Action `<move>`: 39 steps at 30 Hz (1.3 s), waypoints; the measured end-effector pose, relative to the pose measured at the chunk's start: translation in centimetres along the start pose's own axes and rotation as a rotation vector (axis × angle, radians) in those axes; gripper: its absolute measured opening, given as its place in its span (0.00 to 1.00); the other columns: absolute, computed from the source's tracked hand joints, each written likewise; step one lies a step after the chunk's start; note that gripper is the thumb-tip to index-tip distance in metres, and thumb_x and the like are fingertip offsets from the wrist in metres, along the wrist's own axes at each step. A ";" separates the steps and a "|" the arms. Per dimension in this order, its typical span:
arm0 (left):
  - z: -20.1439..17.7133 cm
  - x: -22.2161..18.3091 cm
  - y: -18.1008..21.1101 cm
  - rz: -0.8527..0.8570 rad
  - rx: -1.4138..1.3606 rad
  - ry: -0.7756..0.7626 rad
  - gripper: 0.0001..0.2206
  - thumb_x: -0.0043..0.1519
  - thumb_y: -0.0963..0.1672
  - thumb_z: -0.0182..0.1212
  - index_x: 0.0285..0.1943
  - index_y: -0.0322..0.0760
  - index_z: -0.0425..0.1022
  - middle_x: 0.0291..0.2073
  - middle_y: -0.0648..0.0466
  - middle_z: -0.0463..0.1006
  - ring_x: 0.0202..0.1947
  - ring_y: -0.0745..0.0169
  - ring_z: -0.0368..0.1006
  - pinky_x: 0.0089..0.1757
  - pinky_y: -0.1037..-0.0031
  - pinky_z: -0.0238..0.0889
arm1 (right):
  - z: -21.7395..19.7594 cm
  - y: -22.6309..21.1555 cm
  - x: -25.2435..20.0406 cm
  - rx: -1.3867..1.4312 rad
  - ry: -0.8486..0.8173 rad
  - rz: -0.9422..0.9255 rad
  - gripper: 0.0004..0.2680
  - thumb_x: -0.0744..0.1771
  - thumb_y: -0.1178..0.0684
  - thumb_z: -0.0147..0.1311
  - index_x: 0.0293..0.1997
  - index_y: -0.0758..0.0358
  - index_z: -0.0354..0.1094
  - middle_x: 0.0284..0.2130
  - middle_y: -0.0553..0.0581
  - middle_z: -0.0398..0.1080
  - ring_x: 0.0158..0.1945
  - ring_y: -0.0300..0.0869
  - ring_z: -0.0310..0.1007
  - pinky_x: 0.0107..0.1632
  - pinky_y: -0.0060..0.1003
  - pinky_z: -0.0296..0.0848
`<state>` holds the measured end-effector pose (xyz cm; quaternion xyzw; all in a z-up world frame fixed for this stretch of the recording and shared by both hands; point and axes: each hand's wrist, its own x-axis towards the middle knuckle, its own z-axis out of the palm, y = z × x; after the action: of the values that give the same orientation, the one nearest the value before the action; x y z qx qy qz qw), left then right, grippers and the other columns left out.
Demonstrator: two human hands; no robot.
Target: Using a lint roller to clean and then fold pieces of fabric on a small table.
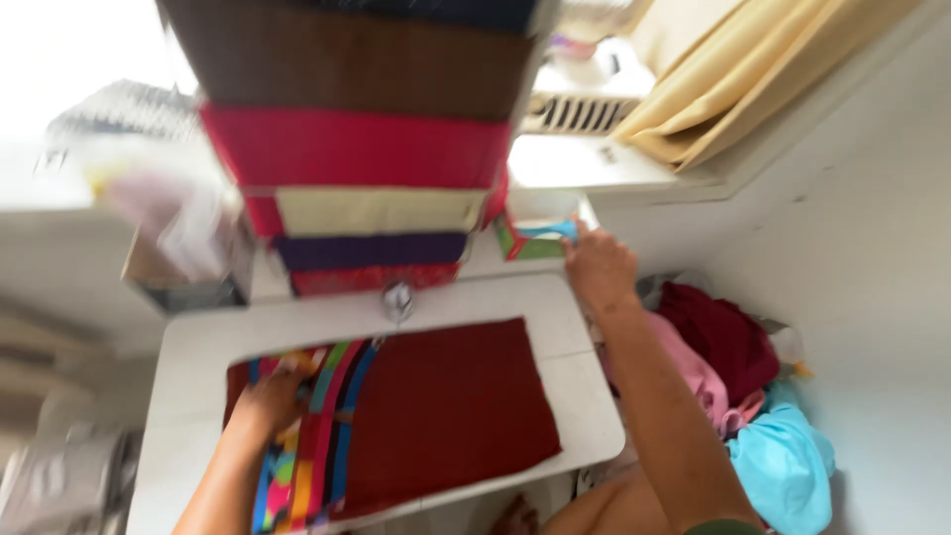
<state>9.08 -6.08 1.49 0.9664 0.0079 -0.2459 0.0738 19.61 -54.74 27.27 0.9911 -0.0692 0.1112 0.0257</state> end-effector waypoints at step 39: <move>-7.8 -4.0 -7.0 0.217 -0.214 0.445 0.09 0.60 0.41 0.69 0.48 0.42 0.80 0.39 0.46 0.81 0.44 0.37 0.79 0.47 0.53 0.70 | 11.4 -0.8 -2.9 0.308 -0.496 -0.495 0.06 0.66 0.57 0.61 0.46 0.54 0.74 0.40 0.58 0.76 0.48 0.55 0.77 0.49 0.50 0.72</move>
<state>8.86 2.05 9.17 0.9786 -0.0535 -0.0157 0.1981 19.37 -54.31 15.47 0.9668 0.1858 -0.1326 -0.1149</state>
